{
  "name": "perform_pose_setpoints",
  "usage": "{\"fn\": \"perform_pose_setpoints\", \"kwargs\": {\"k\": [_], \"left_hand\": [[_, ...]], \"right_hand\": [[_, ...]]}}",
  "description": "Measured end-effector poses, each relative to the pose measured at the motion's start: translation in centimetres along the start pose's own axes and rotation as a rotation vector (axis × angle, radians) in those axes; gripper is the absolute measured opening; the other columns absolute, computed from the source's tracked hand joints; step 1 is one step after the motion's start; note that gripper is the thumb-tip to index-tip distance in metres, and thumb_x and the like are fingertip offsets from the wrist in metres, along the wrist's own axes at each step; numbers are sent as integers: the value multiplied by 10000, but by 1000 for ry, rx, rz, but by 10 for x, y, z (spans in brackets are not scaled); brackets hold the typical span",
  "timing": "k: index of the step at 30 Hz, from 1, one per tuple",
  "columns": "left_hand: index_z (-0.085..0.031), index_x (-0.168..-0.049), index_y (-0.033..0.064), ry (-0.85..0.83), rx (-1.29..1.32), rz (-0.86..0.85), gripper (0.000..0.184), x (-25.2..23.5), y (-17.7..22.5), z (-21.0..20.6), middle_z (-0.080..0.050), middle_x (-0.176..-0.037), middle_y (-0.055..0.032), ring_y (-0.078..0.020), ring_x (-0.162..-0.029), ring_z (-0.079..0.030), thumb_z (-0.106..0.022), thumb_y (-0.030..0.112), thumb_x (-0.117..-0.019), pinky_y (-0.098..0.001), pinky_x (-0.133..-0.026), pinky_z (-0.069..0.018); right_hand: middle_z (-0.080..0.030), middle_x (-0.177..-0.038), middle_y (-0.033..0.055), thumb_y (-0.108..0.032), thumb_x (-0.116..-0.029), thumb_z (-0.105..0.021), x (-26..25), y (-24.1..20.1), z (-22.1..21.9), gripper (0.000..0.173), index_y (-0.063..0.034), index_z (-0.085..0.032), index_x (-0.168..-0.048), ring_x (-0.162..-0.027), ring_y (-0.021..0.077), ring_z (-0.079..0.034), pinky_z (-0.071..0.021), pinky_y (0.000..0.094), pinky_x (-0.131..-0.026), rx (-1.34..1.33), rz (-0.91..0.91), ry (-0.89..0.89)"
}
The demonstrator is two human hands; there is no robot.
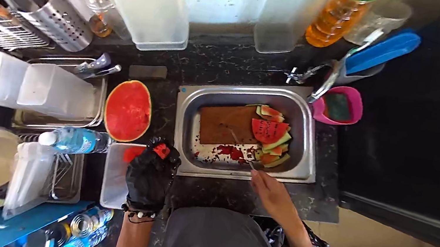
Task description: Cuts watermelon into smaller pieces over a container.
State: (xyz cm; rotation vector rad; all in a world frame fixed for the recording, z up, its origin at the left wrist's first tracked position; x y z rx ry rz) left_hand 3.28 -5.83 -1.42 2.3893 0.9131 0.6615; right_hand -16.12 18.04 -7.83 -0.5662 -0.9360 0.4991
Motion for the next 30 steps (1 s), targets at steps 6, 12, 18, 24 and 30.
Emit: {"fn": "perform_pose_setpoints", "kwargs": {"k": [6, 12, 18, 24, 30], "left_hand": [[-702, -1099, 113, -75, 33, 108, 273, -36, -66, -24, -708, -1039, -76, -199, -920, -688, -512, 289, -1012, -380, -829, -580], [-674, -1077, 124, -106, -62, 90, 346, -47, -81, -38, -704, -1040, -39, -145, -945, -683, -333, 177, -1047, -324, -839, -577], [-662, -1124, 200, -174, -339, 7, 302, -45, -83, -31, -689, -1042, 56, -44, -921, -649, -367, 210, -1061, -218, -816, -544], [-588, -1171, 171, -25, -58, 98, 345, -43, -85, -27, -677, -1002, -18, -144, -899, -671, -271, 148, -1036, -320, -810, -568], [-594, -1156, 169, 42, 131, 123, 334, -44, -85, -23, -658, -983, -19, -158, -880, -655, -286, 222, -1036, -343, -794, -558]], "right_hand": [[-498, -622, -1, -571, -1074, -345, 51, -48, 12, 581, -126, -650, -857, -571, 163, -527, -440, 414, -543, -79, 164, -35], [-469, -601, 6, -610, -1064, -309, 54, -48, 12, 601, -149, -616, -831, -578, 197, -528, -411, 436, -537, 63, 111, -31], [-531, -632, 43, -609, -1068, -275, 55, -57, 10, 620, -138, -636, -891, -627, 249, -592, -440, 463, -559, 213, 81, 11], [-529, -617, 54, -580, -1082, -287, 52, -56, -10, 611, -104, -633, -918, -603, 256, -596, -457, 452, -545, 194, 133, 75], [-491, -637, -10, -473, -1109, -324, 44, -36, -24, 520, -105, -621, -892, -561, 127, -524, -449, 341, -535, -248, 137, 107]]}}
Point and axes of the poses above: each hand's wrist, its own x-axis away from the middle knuckle, its own z-axis out of the back of the hand, y = z × x, the point moved 5 cm from there along -x, towards the middle knuckle
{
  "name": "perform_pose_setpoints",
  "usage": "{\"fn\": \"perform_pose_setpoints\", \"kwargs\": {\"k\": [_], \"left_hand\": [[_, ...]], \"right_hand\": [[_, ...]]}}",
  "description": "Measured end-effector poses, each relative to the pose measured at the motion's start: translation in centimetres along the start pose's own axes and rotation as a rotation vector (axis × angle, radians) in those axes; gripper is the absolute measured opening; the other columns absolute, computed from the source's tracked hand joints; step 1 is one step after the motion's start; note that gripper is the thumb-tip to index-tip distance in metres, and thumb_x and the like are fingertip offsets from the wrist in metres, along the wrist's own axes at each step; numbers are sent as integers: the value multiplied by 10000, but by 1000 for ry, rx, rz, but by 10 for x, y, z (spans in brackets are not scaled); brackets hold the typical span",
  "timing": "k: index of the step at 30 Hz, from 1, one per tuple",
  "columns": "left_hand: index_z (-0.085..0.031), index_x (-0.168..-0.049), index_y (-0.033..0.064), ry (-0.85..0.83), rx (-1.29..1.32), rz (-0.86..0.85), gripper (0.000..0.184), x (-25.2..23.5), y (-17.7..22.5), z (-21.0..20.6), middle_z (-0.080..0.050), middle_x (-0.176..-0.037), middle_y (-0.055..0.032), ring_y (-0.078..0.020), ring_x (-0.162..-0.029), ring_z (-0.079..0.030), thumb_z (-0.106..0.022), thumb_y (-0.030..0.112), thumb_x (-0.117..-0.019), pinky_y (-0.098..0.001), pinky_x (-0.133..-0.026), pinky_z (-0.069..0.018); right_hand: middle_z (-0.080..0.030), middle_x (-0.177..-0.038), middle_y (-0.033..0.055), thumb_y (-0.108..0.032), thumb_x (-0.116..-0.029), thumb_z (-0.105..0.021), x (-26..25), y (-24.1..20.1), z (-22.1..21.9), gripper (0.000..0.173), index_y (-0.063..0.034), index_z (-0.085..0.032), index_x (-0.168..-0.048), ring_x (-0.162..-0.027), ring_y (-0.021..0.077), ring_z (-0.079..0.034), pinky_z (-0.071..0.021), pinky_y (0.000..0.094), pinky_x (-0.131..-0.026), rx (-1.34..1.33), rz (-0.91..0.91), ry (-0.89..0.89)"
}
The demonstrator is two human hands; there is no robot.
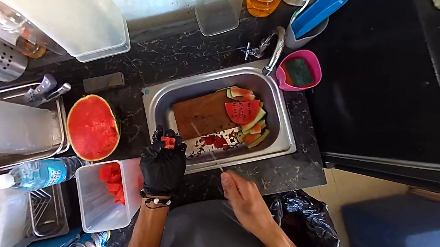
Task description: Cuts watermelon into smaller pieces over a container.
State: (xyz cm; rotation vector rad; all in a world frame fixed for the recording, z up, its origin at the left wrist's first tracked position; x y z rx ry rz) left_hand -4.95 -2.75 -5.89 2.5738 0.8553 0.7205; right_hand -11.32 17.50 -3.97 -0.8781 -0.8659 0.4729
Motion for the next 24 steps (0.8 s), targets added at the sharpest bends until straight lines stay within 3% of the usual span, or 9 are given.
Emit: {"fn": "perform_pose_setpoints", "kwargs": {"k": [2, 6, 12, 17, 20, 24], "left_hand": [[-624, -1159, 153, -18, 43, 19, 306, -1, 2, 4, -656, -987, -35, -175, -876, -649, -369, 241, -1014, -363, -791, -554], [-626, -1136, 150, -37, 64, 78, 316, -1, 5, 7, -664, -1009, -43, -198, -931, -663, -363, 286, -1024, -389, -838, -564], [-625, -1130, 175, -52, -73, 7, 286, 1, 2, 5, -672, -1029, -39, -206, -961, -666, -372, 246, -1016, -413, -851, -564], [-620, -1115, 184, -42, -125, -69, 280, 3, -1, 5, -669, -1003, -19, -188, -953, -665, -359, 228, -1027, -399, -857, -561], [-621, -1041, 165, 0, -94, -29, 343, 4, -2, 7, -669, -985, -21, -189, -949, -664, -292, 262, -1056, -400, -859, -558], [-605, -1019, 147, 25, -12, 33, 422, 3, -3, 8, -664, -991, -45, -207, -942, -660, -216, 303, -1062, -400, -852, -554]], "right_hand": [[-480, -633, 0, -510, -1101, -304, -2, 1, 8, 546, -111, -616, -898, -572, 159, -523, -437, 382, -545, 98, -28, -26], [-436, -565, 2, -569, -1083, -297, 5, -12, 15, 578, -139, -597, -838, -527, 194, -503, -383, 414, -496, 317, 45, -52], [-535, -616, 61, -576, -1083, -256, 4, -24, 9, 618, -113, -620, -896, -615, 273, -612, -454, 464, -540, 480, 14, -88], [-619, -688, 91, -553, -1086, -299, 6, -34, 3, 602, -93, -658, -938, -648, 298, -666, -492, 470, -528, 583, 50, 43], [-646, -716, 84, -529, -1075, -379, 6, -35, -1, 554, -94, -684, -918, -629, 280, -673, -497, 447, -492, 625, 129, 199], [-671, -751, 83, -507, -1072, -424, 5, -27, -10, 525, -85, -705, -936, -660, 266, -687, -525, 425, -524, 580, 180, 254]]}}
Point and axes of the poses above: each hand's wrist, its own x-axis away from the middle knuckle, its own z-axis out of the back of the hand, y = z × x, the point moved 5 cm from there along -x, towards the middle knuckle
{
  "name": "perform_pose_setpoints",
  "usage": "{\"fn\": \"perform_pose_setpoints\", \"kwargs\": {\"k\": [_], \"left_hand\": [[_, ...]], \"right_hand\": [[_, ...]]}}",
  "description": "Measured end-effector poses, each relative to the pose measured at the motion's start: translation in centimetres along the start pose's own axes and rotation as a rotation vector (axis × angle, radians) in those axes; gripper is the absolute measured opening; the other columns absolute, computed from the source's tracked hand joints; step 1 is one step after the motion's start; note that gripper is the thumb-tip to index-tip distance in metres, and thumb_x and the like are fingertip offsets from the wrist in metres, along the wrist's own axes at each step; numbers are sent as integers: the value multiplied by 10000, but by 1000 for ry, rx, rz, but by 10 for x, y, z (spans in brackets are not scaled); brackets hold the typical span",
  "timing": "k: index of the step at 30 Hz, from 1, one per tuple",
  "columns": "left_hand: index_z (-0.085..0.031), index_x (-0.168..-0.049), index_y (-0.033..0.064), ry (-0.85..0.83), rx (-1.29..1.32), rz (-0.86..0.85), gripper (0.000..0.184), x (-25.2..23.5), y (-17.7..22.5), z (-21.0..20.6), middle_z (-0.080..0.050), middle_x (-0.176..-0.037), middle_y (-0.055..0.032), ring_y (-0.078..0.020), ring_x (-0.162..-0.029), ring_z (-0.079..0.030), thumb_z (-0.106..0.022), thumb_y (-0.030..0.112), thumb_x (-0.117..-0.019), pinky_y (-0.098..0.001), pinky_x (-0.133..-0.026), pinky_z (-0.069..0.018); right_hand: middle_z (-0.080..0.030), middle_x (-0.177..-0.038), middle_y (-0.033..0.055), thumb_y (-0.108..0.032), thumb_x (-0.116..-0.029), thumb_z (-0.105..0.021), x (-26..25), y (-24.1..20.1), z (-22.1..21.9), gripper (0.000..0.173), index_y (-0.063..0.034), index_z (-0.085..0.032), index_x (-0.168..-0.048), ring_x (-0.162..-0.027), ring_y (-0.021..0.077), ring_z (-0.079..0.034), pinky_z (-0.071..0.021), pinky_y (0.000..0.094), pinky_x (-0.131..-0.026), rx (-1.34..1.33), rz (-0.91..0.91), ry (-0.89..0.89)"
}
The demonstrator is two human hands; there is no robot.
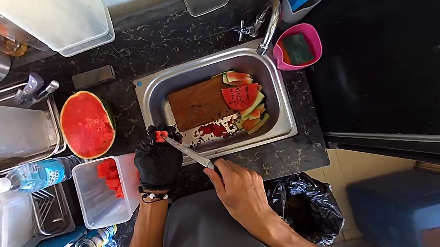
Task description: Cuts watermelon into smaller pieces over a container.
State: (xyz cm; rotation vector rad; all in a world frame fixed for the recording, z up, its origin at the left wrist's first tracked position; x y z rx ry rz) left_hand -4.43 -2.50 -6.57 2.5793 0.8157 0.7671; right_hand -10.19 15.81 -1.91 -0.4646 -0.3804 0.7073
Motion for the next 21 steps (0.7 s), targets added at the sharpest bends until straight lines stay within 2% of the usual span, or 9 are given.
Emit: {"fn": "perform_pose_setpoints", "kwargs": {"k": [3, 6, 10, 12, 13, 15, 16, 18, 21], "left_hand": [[-626, -1018, 130, 1, 12, 7, 452, -1, 0, -2, -680, -1005, -70, -228, -939, -676, -222, 324, -1075, -409, -834, -572], [-619, -1052, 135, -20, 17, 30, 454, -2, 0, -4, -670, -1030, -67, -221, -962, -669, -218, 346, -1073, -404, -843, -570], [-645, -1037, 141, -63, 73, 30, 369, -6, 2, 4, -675, -1038, -62, -230, -992, -662, -326, 327, -1057, -444, -881, -555], [-630, -1076, 149, -108, 75, 33, 354, -7, 4, 8, -657, -1050, -59, -231, -1005, -650, -332, 339, -1056, -441, -895, -549], [-621, -1096, 151, -135, 108, 42, 323, -8, 4, 9, -644, -1054, -56, -228, -1006, -644, -358, 333, -1050, -431, -904, -544], [-632, -1122, 148, -179, 194, 62, 244, -7, 5, 7, -646, -1085, -61, -229, -1016, -649, -472, 296, -1013, -415, -918, -547], [-641, -1133, 142, -190, 211, 58, 233, -5, 7, 6, -655, -1114, -71, -233, -1033, -657, -514, 275, -990, -410, -921, -558], [-651, -1136, 126, -192, 196, 16, 226, -5, 9, 4, -653, -1149, -84, -240, -1058, -657, -544, 252, -981, -395, -897, -571], [-646, -1188, 140, -147, 124, -57, 304, -6, 6, 13, -656, -1286, -85, -232, -1213, -629, -398, 238, -1041, -396, -953, -562]], "right_hand": [[-673, -760, 86, -479, -1079, -436, 1, 2, -15, 505, -67, -697, -948, -669, 251, -687, -538, 409, -547, -96, 23, 14], [-637, -737, 90, -431, -1095, -429, -1, 8, -28, 482, -37, -684, -985, -646, 215, -631, -518, 392, -587, -376, -1, -87], [-526, -673, -4, -368, -1117, -384, -8, 32, -46, 431, -48, -639, -983, -558, 82, -510, -458, 274, -534, -800, -103, -168], [-540, -682, -6, -365, -1117, -367, -14, 56, -62, 437, -51, -645, -995, -561, 87, -526, -479, 285, -536, -771, -171, -181], [-553, -705, 15, -386, -1116, -350, -16, 71, -71, 460, -54, -652, -1013, -596, 123, -541, -483, 333, -574, -695, -243, -235], [-587, -791, 63, -420, -1117, -306, -16, 94, -80, 516, -48, -659, -1069, -686, 190, -575, -495, 420, -661, -585, -394, -405], [-599, -799, 65, -427, -1114, -296, -15, 96, -76, 526, -53, -663, -1069, -704, 198, -591, -503, 436, -678, -552, -405, -402], [-569, -728, 32, -435, -1105, -302, -12, 88, -56, 512, -76, -653, -1003, -650, 174, -575, -487, 414, -628, -527, -312, -301], [-511, -667, -14, -439, -1105, -337, -4, 60, -25, 491, -92, -641, -940, -577, 107, -513, -447, 330, -550, -611, -128, -322]]}}
Point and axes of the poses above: each hand's wrist, its own x-axis away from the middle knuckle, its own z-axis out of the back of the hand, y = z × x, the point moved 5 cm from there along -x, towards the middle knuckle
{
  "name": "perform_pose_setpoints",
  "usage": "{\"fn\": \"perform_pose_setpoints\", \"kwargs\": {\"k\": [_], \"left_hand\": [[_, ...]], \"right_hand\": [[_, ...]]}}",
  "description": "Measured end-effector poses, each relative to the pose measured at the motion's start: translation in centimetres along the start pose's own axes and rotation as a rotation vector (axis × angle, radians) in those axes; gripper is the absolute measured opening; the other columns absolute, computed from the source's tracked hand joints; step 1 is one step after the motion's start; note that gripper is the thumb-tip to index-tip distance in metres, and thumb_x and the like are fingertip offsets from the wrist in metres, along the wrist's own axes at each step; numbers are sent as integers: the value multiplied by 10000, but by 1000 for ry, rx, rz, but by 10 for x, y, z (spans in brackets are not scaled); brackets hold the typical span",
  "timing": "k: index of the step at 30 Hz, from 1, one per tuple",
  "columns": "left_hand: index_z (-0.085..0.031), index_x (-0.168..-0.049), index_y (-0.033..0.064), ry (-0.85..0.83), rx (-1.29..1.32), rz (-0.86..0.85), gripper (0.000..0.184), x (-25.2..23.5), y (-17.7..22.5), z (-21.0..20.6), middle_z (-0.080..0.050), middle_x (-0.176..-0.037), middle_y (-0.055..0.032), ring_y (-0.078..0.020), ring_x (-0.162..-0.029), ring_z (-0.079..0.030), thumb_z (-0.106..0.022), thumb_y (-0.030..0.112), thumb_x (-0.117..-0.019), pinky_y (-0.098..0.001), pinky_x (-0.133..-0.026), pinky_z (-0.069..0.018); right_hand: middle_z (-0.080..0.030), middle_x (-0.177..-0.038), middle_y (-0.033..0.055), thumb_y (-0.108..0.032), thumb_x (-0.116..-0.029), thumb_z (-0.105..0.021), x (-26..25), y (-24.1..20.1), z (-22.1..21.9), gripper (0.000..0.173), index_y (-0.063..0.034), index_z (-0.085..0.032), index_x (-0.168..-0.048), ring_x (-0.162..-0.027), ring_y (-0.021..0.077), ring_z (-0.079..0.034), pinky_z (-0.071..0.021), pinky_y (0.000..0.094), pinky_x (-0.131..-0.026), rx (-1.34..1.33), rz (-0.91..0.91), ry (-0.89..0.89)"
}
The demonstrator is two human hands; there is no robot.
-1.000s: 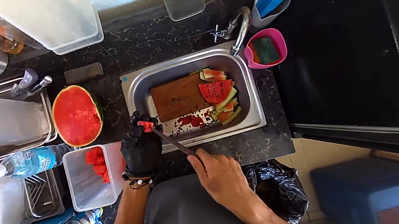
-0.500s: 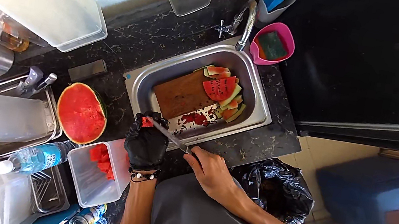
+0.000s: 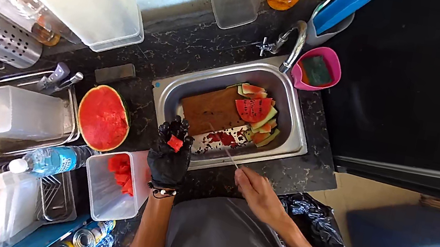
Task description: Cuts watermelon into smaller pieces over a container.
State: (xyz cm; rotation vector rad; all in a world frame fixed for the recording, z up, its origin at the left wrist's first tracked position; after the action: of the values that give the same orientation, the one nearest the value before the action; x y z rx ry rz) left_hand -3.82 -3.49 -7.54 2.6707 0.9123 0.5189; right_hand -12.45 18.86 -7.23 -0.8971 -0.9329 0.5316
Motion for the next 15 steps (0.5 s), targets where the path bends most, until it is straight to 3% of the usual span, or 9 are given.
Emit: {"fn": "perform_pose_setpoints", "kwargs": {"k": [2, 6, 8, 12, 15], "left_hand": [[-654, -1212, 157, -39, -116, -33, 328, -2, -1, 4, -648, -1353, -93, -246, -1286, -600, -379, 205, -1040, -422, -991, -545], [-641, -1249, 168, -138, -271, -72, 300, -2, -4, 3, -670, -1286, -104, -266, -1230, -625, -420, 233, -1056, -455, -1023, -527], [-630, -1255, 205, -165, -361, -104, 296, 0, -4, 1, -674, -1245, -70, -241, -1194, -631, -439, 211, -1029, -443, -1031, -516], [-625, -1315, 229, -256, -546, -169, 347, 1, 1, -3, -671, -1273, -43, -218, -1177, -632, -523, 177, -988, -417, -1019, -516], [-619, -1329, 227, -243, -450, -80, 352, 4, -4, -4, -668, -1271, -39, -199, -1175, -633, -534, 191, -990, -402, -1016, -522]], "right_hand": [[-510, -653, -12, -460, -1102, -354, 10, -26, -1, 498, -101, -643, -915, -577, 112, -513, -434, 336, -542, 26, 58, -115], [-460, -607, -6, -500, -1097, -334, 15, -44, -7, 517, -128, -616, -875, -553, 154, -500, -400, 381, -524, 172, 16, -175], [-453, -607, -12, -501, -1099, -326, 12, -41, -8, 518, -134, -611, -869, -554, 151, -496, -398, 375, -527, 184, 2, -166], [-467, -643, -29, -481, -1104, -329, 8, -35, -13, 501, -132, -608, -878, -570, 100, -491, -402, 309, -542, 41, -13, -258], [-454, -651, -44, -456, -1110, -322, 0, -30, -23, 476, -130, -594, -896, -542, 68, -458, -396, 260, -515, -116, -25, -345]]}}
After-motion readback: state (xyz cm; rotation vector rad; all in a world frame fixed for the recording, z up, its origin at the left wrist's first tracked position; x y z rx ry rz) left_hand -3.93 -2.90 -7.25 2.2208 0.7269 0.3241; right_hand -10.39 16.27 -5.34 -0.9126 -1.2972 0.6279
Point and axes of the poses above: each hand's wrist, its own x-axis away from the middle knuckle, its own z-axis out of the back of the hand, y = z × x, the point moved 5 cm from there along -x, towards the middle knuckle
